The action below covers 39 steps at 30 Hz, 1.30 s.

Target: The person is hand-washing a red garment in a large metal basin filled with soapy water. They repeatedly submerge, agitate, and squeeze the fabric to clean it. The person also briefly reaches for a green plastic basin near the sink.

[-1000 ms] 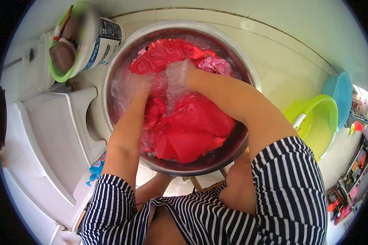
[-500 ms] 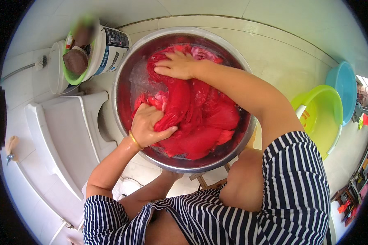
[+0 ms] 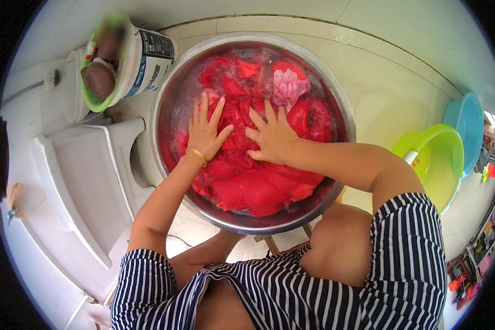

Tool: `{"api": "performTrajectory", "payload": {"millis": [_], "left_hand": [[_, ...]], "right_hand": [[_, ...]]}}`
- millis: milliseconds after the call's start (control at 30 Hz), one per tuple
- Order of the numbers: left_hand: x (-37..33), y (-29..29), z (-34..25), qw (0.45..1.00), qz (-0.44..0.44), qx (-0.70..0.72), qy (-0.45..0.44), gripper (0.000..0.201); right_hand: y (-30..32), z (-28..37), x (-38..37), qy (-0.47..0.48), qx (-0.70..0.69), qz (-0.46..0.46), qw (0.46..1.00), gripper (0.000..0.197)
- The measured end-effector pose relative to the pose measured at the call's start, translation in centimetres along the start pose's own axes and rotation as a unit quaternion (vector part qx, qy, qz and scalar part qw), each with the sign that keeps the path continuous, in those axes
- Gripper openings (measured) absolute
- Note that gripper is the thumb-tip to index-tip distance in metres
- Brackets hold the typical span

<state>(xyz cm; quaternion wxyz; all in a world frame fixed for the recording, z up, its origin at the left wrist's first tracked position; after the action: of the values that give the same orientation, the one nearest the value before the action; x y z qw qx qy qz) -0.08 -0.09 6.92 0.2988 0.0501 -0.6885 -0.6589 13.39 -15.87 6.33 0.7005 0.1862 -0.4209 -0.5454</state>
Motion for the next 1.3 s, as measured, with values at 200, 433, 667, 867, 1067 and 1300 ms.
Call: {"api": "performTrajectory", "payload": {"millis": [200, 433, 667, 867, 1067, 1300], "left_hand": [[-7.4, -4.2, 0.7, 0.973, 0.221, -0.033, 0.061, 0.064], [-8.5, -9.0, 4.2, 0.972, -0.032, -0.033, 0.231, 0.063], [-9.1, -7.6, 6.2, 0.943, 0.164, 0.196, 0.211, 0.057], [-0.7, 2.7, 3.9, 0.831, 0.076, 0.54, 0.111, 0.044], [8.6, 9.6, -1.6, 0.953, 0.022, 0.249, -0.169, 0.024], [10.5, 5.8, 1.0, 0.988, -0.099, 0.115, 0.012, 0.046]], "right_hand": [[-2.5, -4.1, -5.8, 0.02, -0.034, -0.012, 0.999, 0.055], [-6.7, -8.1, -13.6, 0.279, -0.145, 0.046, 0.948, 0.067], [3.9, -2.3, -9.7, -0.124, -0.156, 0.045, 0.979, 0.076], [8.5, 0.2, -1.3, 0.044, -0.218, -0.1, 0.97, 0.071], [5.6, -2.5, -3.1, 0.038, -0.152, -0.103, 0.982, 0.083], [2.0, 1.4, 0.8, 0.214, -0.05, 0.041, 0.975, 0.077]]}}
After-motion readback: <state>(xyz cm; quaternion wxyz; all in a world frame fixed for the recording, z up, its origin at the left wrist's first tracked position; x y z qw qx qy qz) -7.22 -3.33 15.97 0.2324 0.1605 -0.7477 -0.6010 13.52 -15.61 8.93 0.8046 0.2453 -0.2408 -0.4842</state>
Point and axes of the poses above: each hand's wrist, its own x-axis away from the middle knuckle, its own y-axis out of the back of the hand, z = x × y, the point moved 3 cm from there along -x, towards the middle knuckle, and after that the axes turned 11 degrees about -x, right-handed, at the moved point
